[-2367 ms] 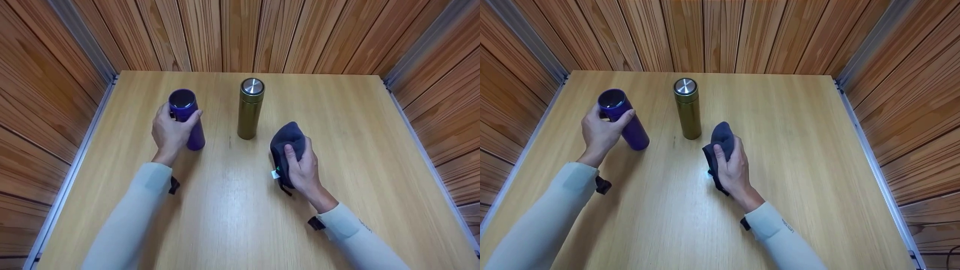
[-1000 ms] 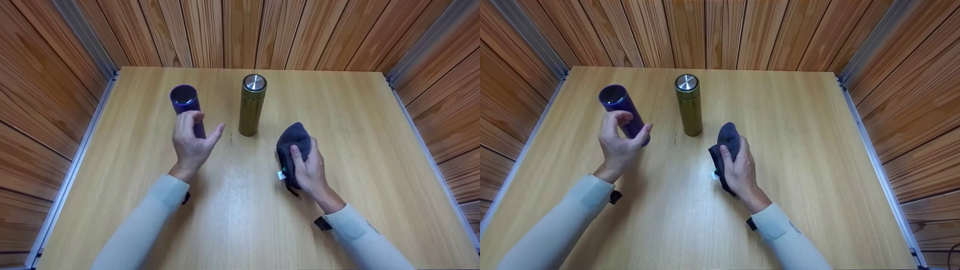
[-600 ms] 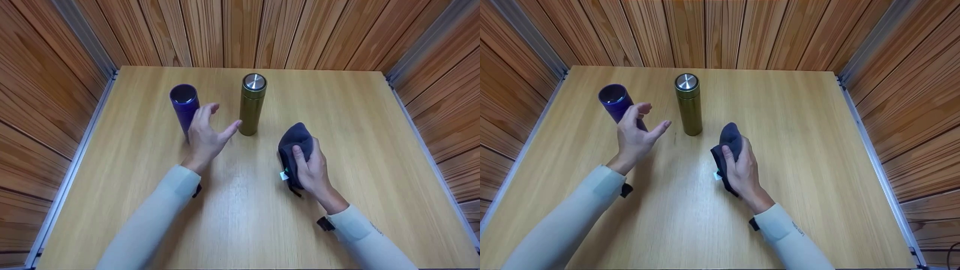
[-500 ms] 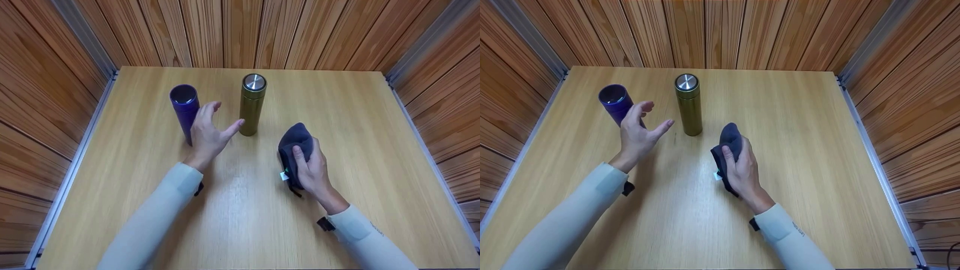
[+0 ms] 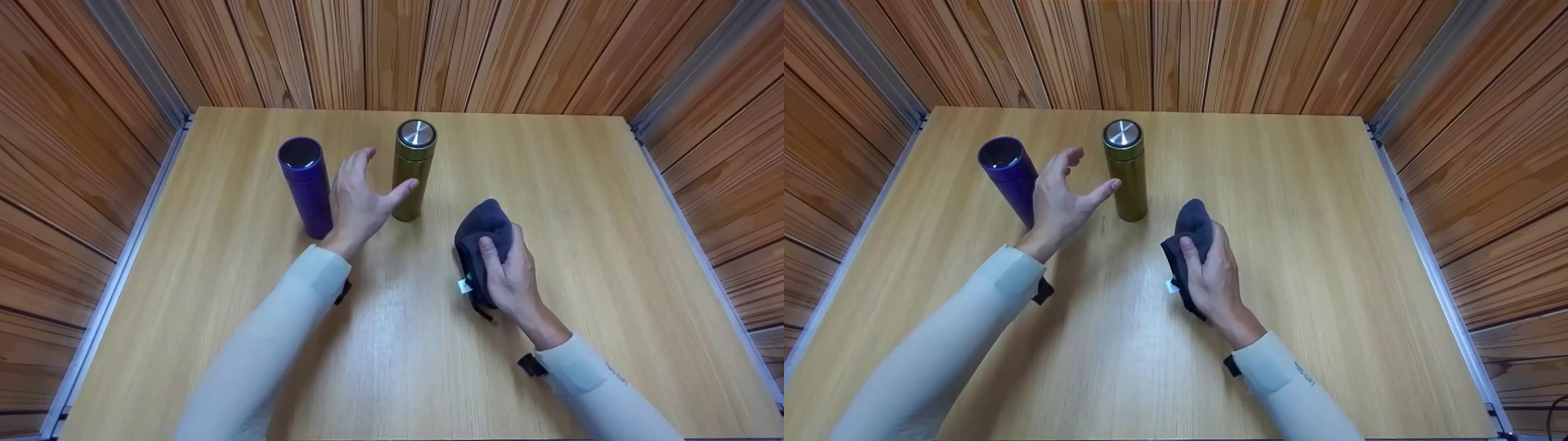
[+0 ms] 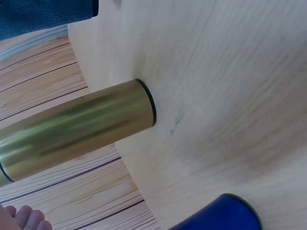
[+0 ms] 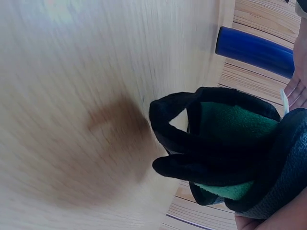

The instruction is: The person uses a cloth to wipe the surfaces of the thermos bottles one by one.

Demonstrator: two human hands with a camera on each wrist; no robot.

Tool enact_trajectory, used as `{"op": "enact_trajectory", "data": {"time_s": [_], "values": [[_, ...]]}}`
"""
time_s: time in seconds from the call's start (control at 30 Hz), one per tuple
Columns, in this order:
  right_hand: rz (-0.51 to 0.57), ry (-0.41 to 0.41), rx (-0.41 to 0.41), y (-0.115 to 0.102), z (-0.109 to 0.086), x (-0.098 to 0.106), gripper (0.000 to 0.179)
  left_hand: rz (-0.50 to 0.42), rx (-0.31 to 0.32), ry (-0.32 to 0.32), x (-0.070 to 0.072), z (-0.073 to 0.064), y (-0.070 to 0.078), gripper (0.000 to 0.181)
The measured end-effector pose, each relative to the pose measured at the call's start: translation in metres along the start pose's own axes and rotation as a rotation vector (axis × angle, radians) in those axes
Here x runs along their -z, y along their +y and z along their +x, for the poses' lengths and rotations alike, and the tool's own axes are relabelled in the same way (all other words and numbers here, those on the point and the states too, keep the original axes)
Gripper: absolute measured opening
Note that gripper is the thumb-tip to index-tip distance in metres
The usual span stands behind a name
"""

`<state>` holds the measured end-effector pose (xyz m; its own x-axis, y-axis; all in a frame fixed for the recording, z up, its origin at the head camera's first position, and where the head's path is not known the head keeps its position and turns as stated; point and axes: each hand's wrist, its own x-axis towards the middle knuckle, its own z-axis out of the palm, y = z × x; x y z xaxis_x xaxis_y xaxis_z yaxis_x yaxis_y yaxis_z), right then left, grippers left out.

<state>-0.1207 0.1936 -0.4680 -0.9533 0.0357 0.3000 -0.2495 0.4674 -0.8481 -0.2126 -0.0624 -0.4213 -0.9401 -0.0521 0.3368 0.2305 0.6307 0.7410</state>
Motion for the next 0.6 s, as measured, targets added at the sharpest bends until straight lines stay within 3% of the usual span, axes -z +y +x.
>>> {"op": "enact_trajectory", "data": {"time_s": [0.23,0.6], "values": [[-0.025,0.023,0.004,0.001,0.001,0.001,0.038,0.001,0.082,-0.061,-0.006,0.013,0.011,0.095],[-0.031,0.024,-0.028,0.0,0.001,0.001,0.04,0.024,0.124,-0.083,-0.013,0.029,0.023,0.099]]}}
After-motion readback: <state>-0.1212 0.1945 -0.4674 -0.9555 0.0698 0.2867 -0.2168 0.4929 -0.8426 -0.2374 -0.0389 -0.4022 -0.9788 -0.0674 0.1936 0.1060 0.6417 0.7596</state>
